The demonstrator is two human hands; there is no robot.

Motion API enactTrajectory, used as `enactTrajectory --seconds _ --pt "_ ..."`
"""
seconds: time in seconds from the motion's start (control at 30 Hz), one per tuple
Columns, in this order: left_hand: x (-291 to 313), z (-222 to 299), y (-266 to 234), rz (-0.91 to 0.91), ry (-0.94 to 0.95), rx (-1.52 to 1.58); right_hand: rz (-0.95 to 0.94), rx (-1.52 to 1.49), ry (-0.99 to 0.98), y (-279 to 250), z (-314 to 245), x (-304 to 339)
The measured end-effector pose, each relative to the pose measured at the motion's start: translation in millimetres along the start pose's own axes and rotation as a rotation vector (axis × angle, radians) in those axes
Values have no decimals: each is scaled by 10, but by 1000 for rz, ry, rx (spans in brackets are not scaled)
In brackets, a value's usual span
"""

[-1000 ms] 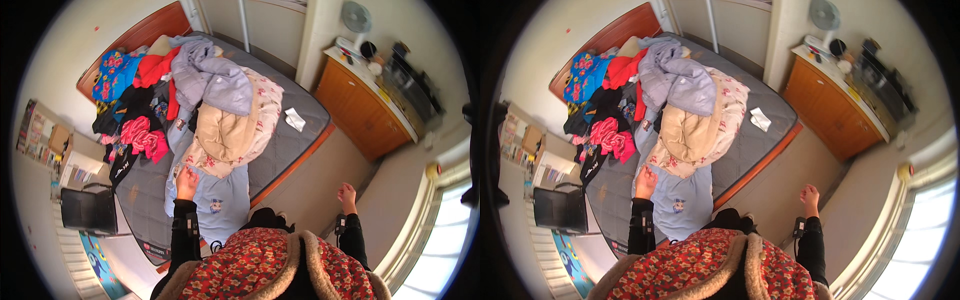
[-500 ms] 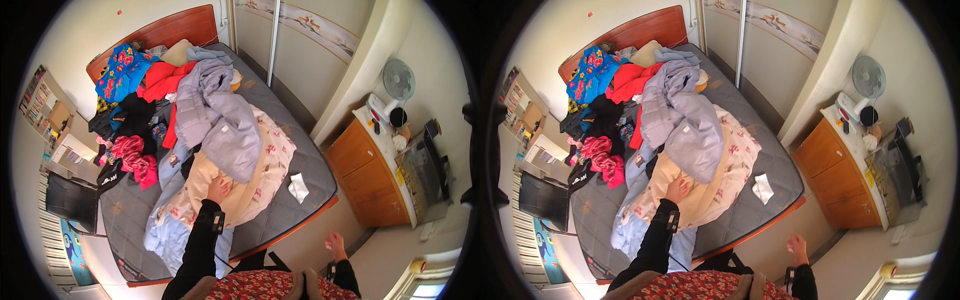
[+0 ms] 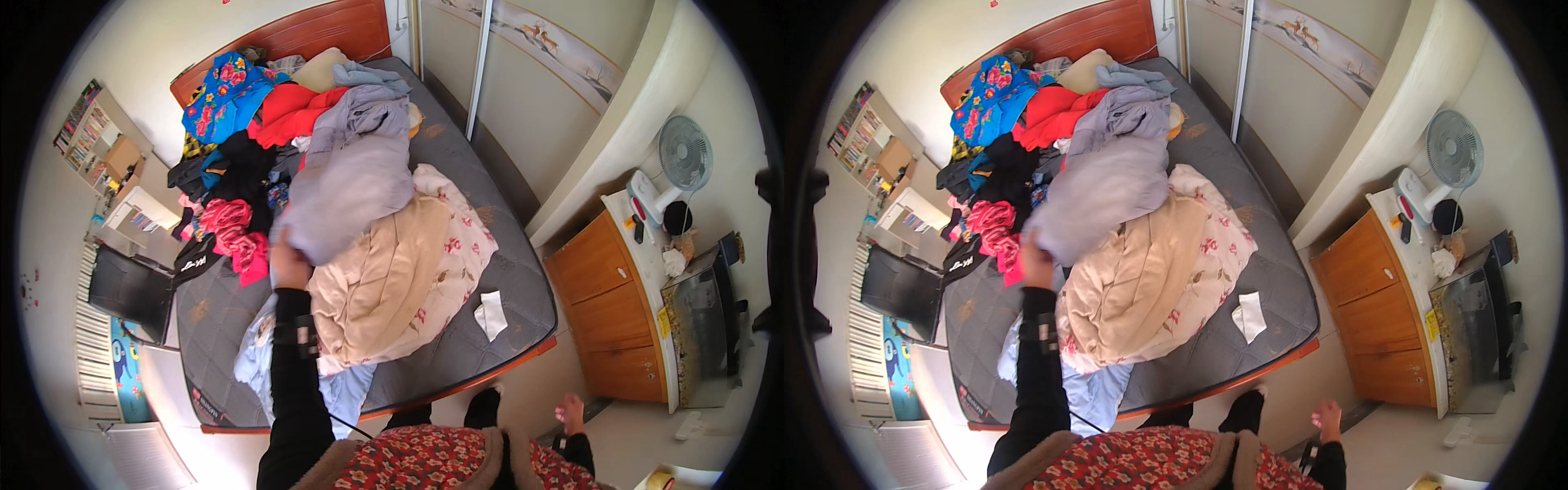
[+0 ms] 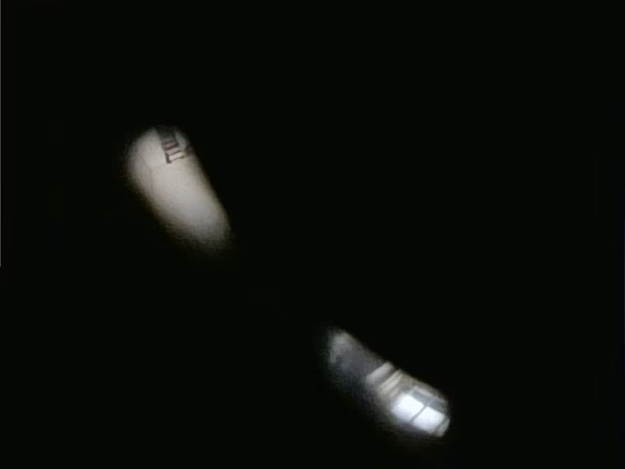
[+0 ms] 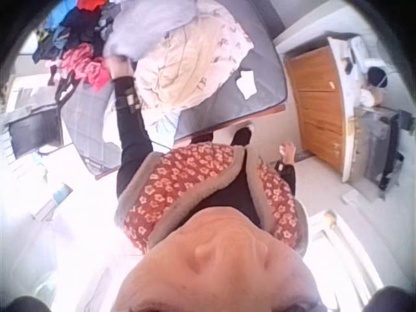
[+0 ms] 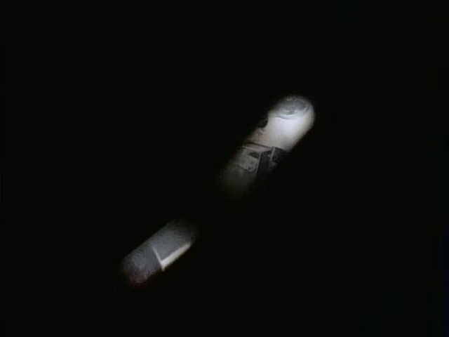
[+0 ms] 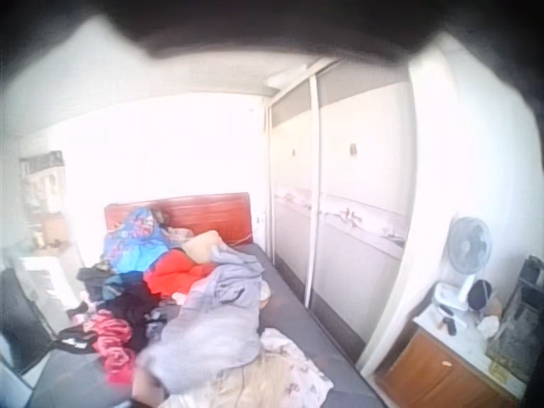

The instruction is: The person folds a beige sweater and a denim jacket on a bed, then carries the folded jacket to a drawer and places it inside. The person then returns to the bed and picks up a grey puffer jacket.

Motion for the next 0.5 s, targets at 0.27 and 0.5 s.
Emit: enactTrajectory --seconds 0.27,0.5 --pt "1903 2085 -2590 482 536 230 -205 155 -138 -82 -845 -1260" --pt "2682 892 -2701 720 364 -1382 -245 277 -169 -449 -1474 -2103"
Point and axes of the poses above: each hand's wrist, its own x-axis away from the middle knuckle, its own y-axis out of the palm, z = x × y, the point moved 4 cm from there along -x, towards the middle knuckle, and after that the axes turned 8 degrees about -y, right-handed, at the moved point
